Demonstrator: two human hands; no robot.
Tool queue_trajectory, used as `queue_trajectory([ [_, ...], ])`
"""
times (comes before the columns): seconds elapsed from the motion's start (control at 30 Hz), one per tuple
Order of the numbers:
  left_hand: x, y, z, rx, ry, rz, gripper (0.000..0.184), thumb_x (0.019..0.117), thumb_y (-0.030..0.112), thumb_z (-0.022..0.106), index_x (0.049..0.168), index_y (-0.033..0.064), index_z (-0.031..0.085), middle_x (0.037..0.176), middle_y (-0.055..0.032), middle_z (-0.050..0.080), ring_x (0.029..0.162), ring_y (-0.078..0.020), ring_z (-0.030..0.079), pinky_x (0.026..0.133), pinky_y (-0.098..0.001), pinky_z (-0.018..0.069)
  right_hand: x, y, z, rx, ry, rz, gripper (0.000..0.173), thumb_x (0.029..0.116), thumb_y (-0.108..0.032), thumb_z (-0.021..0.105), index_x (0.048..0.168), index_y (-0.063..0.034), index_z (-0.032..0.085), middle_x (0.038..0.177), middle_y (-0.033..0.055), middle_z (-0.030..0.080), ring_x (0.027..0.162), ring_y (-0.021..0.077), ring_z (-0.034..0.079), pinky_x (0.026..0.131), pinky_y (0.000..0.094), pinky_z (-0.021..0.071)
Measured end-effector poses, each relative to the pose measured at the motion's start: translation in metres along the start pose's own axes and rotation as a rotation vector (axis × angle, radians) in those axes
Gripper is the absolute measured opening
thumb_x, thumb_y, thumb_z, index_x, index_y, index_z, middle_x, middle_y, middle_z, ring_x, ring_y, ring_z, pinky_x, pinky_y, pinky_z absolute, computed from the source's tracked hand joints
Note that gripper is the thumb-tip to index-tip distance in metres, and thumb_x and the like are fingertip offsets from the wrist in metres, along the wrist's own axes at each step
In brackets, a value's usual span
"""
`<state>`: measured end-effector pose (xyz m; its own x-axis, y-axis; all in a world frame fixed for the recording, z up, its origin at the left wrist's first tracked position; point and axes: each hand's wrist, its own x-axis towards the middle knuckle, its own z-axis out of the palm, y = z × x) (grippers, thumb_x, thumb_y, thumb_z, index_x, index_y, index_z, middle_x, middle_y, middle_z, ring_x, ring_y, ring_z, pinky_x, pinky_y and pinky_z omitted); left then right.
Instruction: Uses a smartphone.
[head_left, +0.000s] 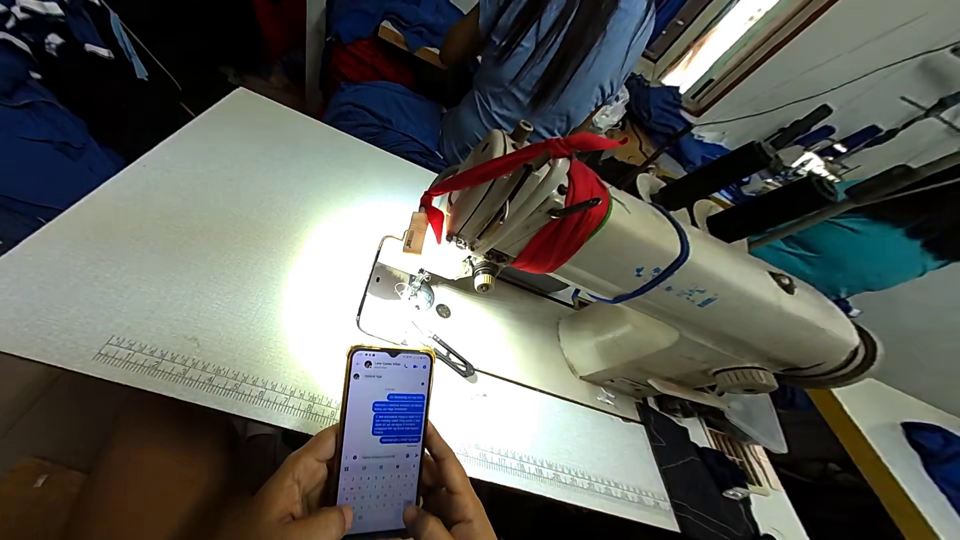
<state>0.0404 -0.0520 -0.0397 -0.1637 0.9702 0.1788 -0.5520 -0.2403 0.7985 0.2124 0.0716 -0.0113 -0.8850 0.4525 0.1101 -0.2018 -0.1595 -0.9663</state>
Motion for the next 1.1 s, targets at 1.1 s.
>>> queue_trajectory([
  [1.1, 0.001, -0.0033, 0.0007, 0.006, -0.008, 0.001, 0.063, 0.0888, -0.012, 0.051, 0.146, 0.0113, 0.04, 0.136, -0.006, 0.063, 0.115, -0.0195, 0.068, 0.085, -0.0364, 0.0626, -0.0009, 0.0009, 0.0074, -0.061, 0.097, -0.005, 0.077, 0.0905, 0.013, 0.051, 0.153, 0.0163, 0.007, 0.143, 0.018, 0.054, 0.121, 0.0179, 0.064, 0.097, 0.0382, 0.059],
])
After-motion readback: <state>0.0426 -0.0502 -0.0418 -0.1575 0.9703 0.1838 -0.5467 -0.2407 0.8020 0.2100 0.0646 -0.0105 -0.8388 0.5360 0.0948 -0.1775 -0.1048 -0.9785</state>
